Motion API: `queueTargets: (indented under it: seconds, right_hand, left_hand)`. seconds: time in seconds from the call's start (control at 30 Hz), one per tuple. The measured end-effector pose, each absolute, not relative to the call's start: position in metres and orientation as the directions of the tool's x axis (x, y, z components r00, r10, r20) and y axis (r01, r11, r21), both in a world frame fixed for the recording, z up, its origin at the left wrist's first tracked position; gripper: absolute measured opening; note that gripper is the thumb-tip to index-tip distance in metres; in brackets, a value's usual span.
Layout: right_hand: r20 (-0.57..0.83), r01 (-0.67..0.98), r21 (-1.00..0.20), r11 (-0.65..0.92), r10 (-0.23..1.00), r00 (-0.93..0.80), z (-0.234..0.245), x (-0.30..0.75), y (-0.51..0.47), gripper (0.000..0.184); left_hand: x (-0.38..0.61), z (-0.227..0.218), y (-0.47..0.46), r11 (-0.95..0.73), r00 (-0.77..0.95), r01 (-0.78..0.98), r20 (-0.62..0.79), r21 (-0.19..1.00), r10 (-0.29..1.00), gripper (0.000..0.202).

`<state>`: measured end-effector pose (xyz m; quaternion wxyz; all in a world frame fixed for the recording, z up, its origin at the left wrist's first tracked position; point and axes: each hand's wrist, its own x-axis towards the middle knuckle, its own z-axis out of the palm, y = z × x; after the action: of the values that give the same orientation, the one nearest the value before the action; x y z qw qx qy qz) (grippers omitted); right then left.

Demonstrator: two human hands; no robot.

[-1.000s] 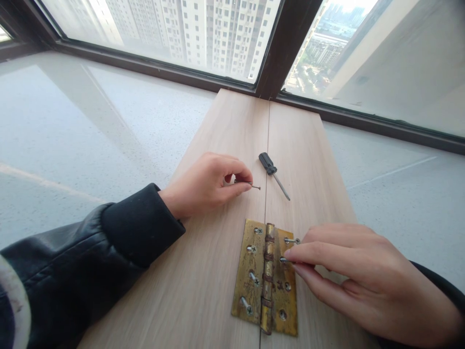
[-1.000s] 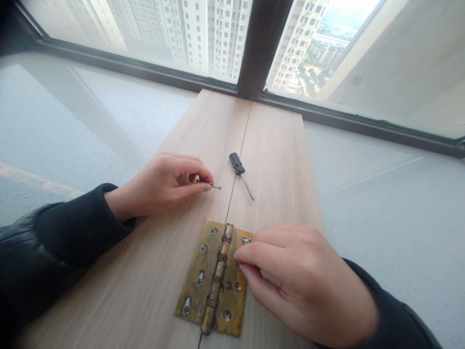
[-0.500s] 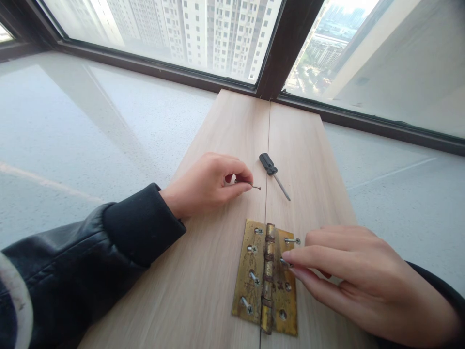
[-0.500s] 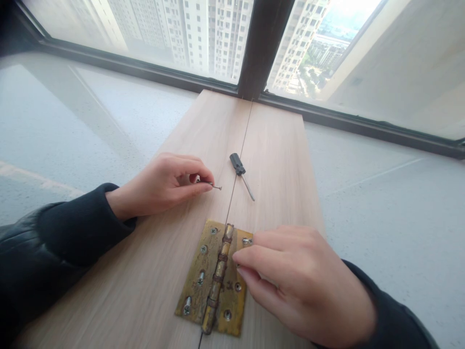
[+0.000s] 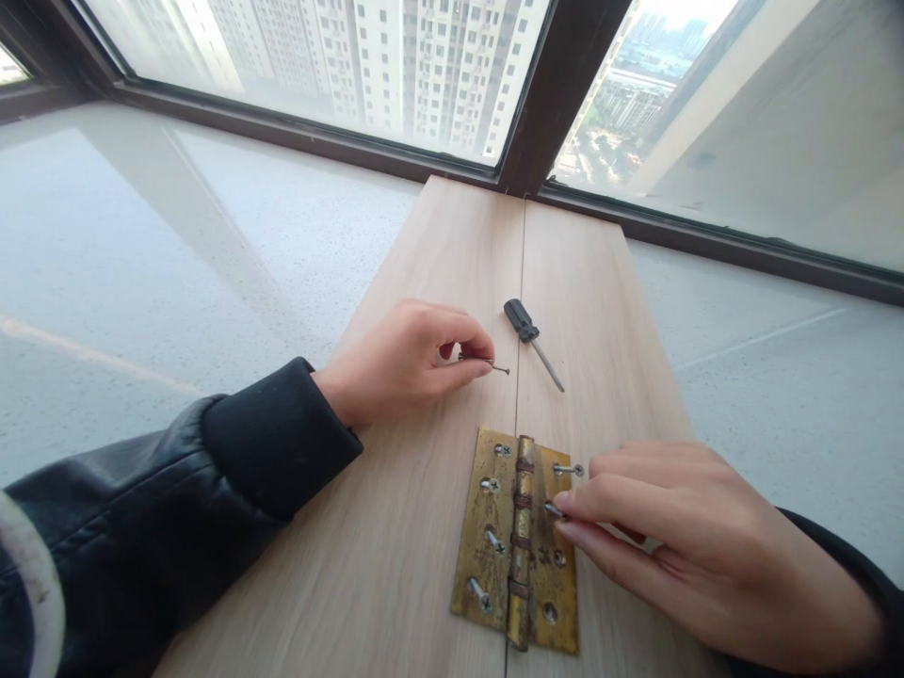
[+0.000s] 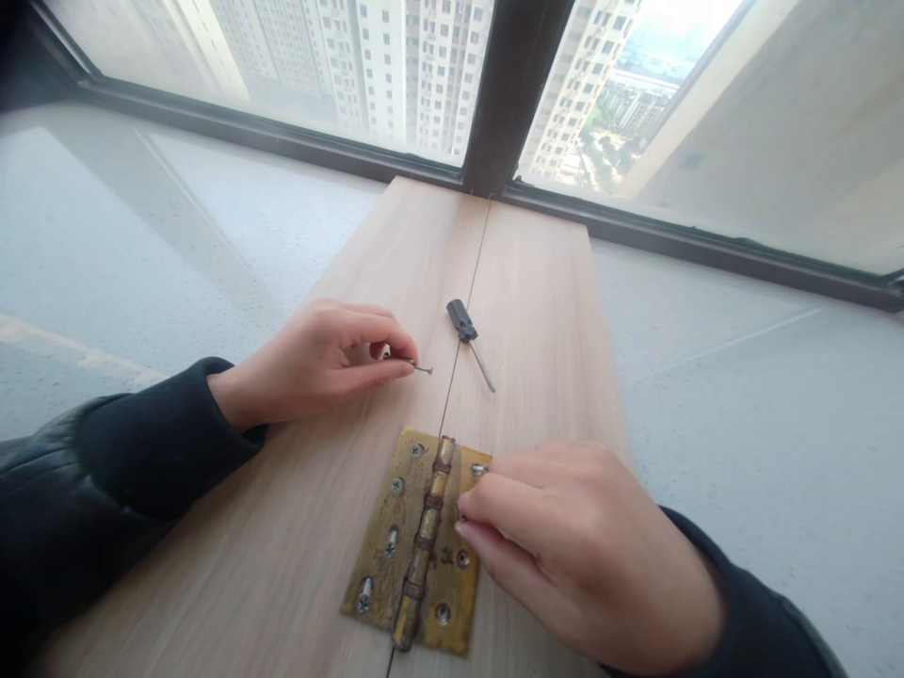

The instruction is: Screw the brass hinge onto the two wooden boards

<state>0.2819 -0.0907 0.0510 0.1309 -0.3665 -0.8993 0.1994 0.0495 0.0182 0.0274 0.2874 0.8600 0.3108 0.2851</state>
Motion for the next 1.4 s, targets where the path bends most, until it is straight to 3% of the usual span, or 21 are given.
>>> queueTargets:
  seconds: [0.17, 0.27, 0.47, 0.67, 0.83, 1.0, 1.17, 1.27, 1.4]
  right_hand:
    - [0.091, 0.603, -0.47, 0.645, 0.715, -0.694, 0.051, 0.279, -0.09, 0.011]
    - [0.112, 0.57, -0.492, 0.658, 0.697, -0.709, 0.05, 0.279, -0.089, 0.017]
    - [0.052, 0.643, -0.417, 0.643, 0.723, -0.689, 0.044, 0.279, -0.09, 0.028]
    - [0.365, 0.656, -0.32, 0.684, 0.728, -0.581, 0.049, 0.271, -0.094, 0.027]
    - [0.467, 0.644, -0.327, 0.692, 0.71, -0.526, 0.052, 0.273, -0.097, 0.002]
    - [0.387, 0.667, -0.346, 0.66, 0.748, -0.539, 0.057, 0.275, -0.102, 0.022]
    - [0.392, 0.629, -0.379, 0.679, 0.734, -0.555, 0.063, 0.273, -0.102, 0.021]
    - [0.319, 0.618, -0.448, 0.646, 0.762, -0.564, 0.063, 0.278, -0.099, 0.017]
    - [0.081, 0.593, -0.571, 0.567, 0.758, -0.647, 0.061, 0.292, -0.098, 0.016]
  left_hand:
    - [0.048, 0.03, 0.017, -0.707, 0.755, 0.267, 0.314, 0.654, 0.576, 0.011]
    - [0.048, 0.031, 0.017, -0.708, 0.776, 0.238, 0.308, 0.665, 0.551, 0.01]
    - [0.049, 0.034, 0.015, -0.669, 0.77, 0.139, 0.345, 0.73, 0.537, 0.007]
    - [0.05, 0.055, 0.003, -0.569, 0.84, 0.035, 0.285, 0.821, 0.462, 0.006]
    - [0.056, 0.066, -0.009, -0.519, 0.887, 0.056, 0.196, 0.853, 0.418, 0.007]
    - [0.057, 0.065, -0.012, -0.437, 0.901, 0.047, 0.151, 0.898, 0.407, 0.006]
    - [0.058, 0.063, -0.012, -0.409, 0.913, 0.047, 0.127, 0.911, 0.388, 0.006]
    - [0.057, 0.059, -0.005, -0.466, 0.836, 0.092, 0.186, 0.88, 0.516, 0.006]
    - [0.048, 0.046, 0.016, -0.525, 0.527, 0.324, 0.311, 0.787, 0.791, 0.008]
